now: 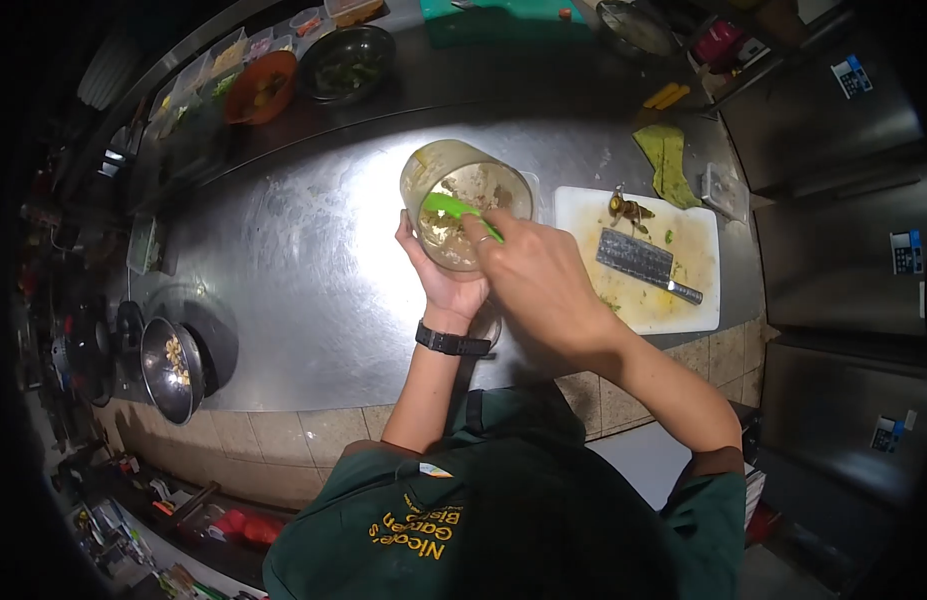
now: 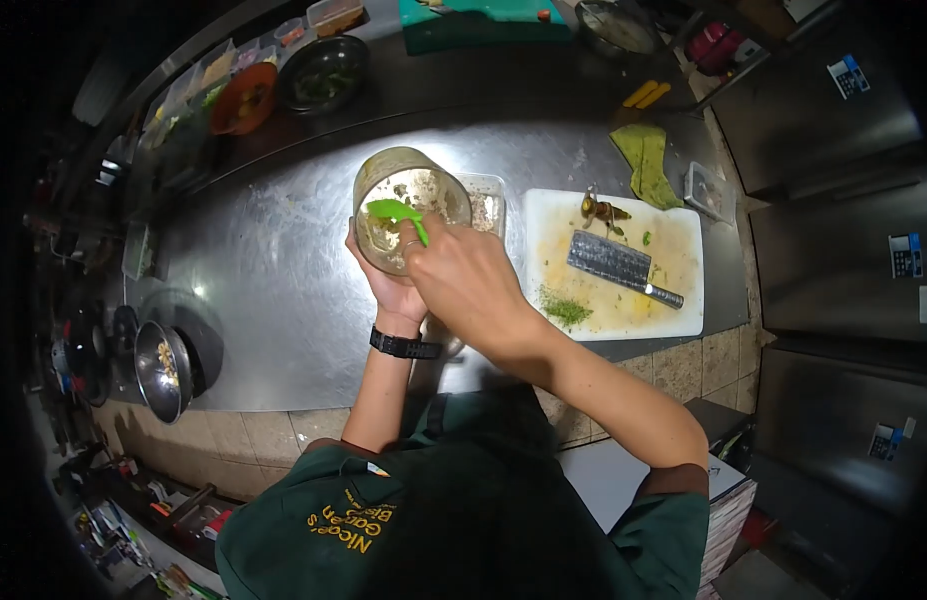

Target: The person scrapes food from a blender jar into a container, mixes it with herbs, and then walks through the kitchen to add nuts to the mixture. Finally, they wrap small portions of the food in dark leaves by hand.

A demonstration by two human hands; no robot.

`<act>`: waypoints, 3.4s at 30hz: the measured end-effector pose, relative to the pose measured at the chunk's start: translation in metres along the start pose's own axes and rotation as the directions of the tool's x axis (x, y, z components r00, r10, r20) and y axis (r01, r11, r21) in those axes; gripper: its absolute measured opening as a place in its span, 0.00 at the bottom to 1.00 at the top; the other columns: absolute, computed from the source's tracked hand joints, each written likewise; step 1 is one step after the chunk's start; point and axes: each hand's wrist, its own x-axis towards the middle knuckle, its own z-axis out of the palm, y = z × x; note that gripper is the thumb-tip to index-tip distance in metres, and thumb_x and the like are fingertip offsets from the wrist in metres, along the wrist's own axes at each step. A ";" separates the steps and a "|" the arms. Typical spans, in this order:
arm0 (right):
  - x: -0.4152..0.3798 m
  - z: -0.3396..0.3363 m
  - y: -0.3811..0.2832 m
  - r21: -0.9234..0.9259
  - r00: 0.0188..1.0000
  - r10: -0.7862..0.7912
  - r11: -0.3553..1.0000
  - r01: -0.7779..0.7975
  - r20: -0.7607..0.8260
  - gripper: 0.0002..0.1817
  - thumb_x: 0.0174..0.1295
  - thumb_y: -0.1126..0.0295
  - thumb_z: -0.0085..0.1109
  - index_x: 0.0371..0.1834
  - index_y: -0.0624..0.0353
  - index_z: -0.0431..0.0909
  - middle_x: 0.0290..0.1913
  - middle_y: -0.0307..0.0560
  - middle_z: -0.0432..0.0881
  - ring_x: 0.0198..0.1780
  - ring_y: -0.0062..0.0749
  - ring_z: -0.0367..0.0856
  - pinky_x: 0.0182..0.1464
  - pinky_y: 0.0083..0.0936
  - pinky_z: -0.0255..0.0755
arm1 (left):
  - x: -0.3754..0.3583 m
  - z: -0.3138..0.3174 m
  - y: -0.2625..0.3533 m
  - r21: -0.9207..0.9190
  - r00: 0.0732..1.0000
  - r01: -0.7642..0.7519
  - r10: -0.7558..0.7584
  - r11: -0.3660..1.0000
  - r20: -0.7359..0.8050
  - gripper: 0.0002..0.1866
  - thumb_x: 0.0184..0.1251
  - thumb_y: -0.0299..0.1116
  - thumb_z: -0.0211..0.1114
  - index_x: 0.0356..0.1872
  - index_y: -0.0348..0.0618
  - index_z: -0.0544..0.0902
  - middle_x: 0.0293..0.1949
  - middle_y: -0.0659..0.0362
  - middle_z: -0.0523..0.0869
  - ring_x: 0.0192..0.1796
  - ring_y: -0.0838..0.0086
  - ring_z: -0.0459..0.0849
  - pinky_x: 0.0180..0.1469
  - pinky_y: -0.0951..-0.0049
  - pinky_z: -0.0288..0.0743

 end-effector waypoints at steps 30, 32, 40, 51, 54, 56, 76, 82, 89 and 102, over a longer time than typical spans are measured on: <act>0.022 0.073 0.072 0.429 0.935 0.336 0.866 -0.259 -0.114 0.13 0.64 0.65 0.62 0.44 0.60 0.89 0.33 0.60 0.86 0.35 0.54 0.86 0.40 0.44 0.80 | 0.071 -0.041 0.040 0.310 0.955 0.265 -0.293 0.913 0.049 0.41 0.65 0.63 0.58 0.69 0.40 0.68 0.64 0.48 0.77 0.62 0.58 0.81 0.62 0.54 0.80; 0.020 0.070 0.078 0.469 0.934 0.354 0.834 -0.292 -0.048 0.13 0.64 0.64 0.62 0.44 0.60 0.89 0.32 0.60 0.86 0.34 0.54 0.86 0.39 0.43 0.79 | 0.074 -0.042 0.041 0.387 0.963 0.247 -0.269 0.889 0.003 0.41 0.66 0.62 0.59 0.69 0.39 0.68 0.64 0.47 0.77 0.62 0.58 0.80 0.63 0.53 0.80; -0.009 0.070 0.106 0.449 0.951 0.310 0.851 -0.273 -0.008 0.12 0.64 0.63 0.62 0.45 0.54 0.89 0.32 0.55 0.87 0.34 0.50 0.86 0.38 0.39 0.79 | 0.085 -0.040 0.035 0.457 0.978 0.179 -0.206 0.871 0.011 0.43 0.65 0.60 0.60 0.71 0.36 0.63 0.65 0.43 0.75 0.65 0.55 0.78 0.67 0.54 0.76; 0.002 0.090 0.104 0.274 0.923 0.370 0.903 -0.331 -0.104 0.11 0.65 0.64 0.61 0.46 0.52 0.87 0.33 0.46 0.84 0.30 0.47 0.84 0.35 0.40 0.79 | 0.095 -0.051 0.032 0.602 0.980 0.181 -0.195 0.777 -0.043 0.42 0.63 0.60 0.62 0.70 0.40 0.67 0.65 0.47 0.76 0.63 0.55 0.79 0.64 0.52 0.78; -0.005 0.112 0.105 0.313 0.932 0.328 0.911 -0.269 -0.156 0.11 0.64 0.66 0.61 0.46 0.51 0.88 0.34 0.46 0.85 0.34 0.45 0.85 0.37 0.38 0.79 | 0.099 -0.050 0.034 0.651 0.979 0.179 -0.197 0.738 -0.046 0.41 0.62 0.58 0.63 0.70 0.40 0.67 0.65 0.48 0.76 0.63 0.55 0.80 0.64 0.53 0.78; -0.016 0.113 0.109 0.415 0.930 0.356 0.863 -0.289 -0.092 0.11 0.66 0.65 0.61 0.47 0.51 0.88 0.35 0.45 0.85 0.36 0.45 0.85 0.39 0.38 0.79 | 0.100 -0.050 0.033 0.655 0.984 0.165 -0.168 0.737 -0.058 0.42 0.62 0.58 0.63 0.70 0.41 0.67 0.65 0.48 0.76 0.64 0.56 0.79 0.65 0.53 0.78; -0.011 0.111 0.126 -0.065 0.951 0.228 0.974 -0.219 0.209 0.10 0.65 0.69 0.57 0.35 0.57 0.88 0.29 0.52 0.85 0.33 0.43 0.87 0.38 0.39 0.79 | 0.032 -0.047 0.084 0.628 0.899 -0.192 0.392 0.754 -0.196 0.47 0.68 0.75 0.43 0.76 0.49 0.58 0.71 0.49 0.67 0.67 0.53 0.75 0.60 0.43 0.80; 0.001 0.108 0.136 0.066 0.966 0.248 0.965 -0.253 0.065 0.10 0.65 0.67 0.59 0.42 0.53 0.90 0.30 0.52 0.87 0.33 0.46 0.86 0.40 0.40 0.79 | -0.011 -0.073 0.095 0.522 0.826 -0.027 0.313 0.853 -0.468 0.49 0.66 0.78 0.42 0.75 0.48 0.62 0.70 0.48 0.69 0.65 0.53 0.78 0.57 0.49 0.84; 0.002 0.099 0.134 0.091 0.922 0.350 0.925 -0.368 0.166 0.10 0.62 0.67 0.60 0.38 0.57 0.90 0.30 0.56 0.86 0.34 0.47 0.87 0.38 0.41 0.80 | -0.025 -0.113 0.110 0.247 0.909 -0.003 0.106 0.969 -0.402 0.48 0.67 0.75 0.46 0.74 0.45 0.62 0.69 0.45 0.71 0.65 0.50 0.78 0.59 0.50 0.83; -0.067 0.043 0.161 0.502 0.769 0.584 0.599 -0.624 0.260 0.13 0.69 0.65 0.61 0.46 0.64 0.85 0.27 0.48 0.87 0.32 0.26 0.88 0.39 0.25 0.75 | -0.077 -0.115 0.084 -0.137 0.776 0.093 -0.158 0.986 -0.610 0.33 0.79 0.55 0.43 0.67 0.34 0.68 0.61 0.49 0.79 0.64 0.60 0.79 0.73 0.49 0.67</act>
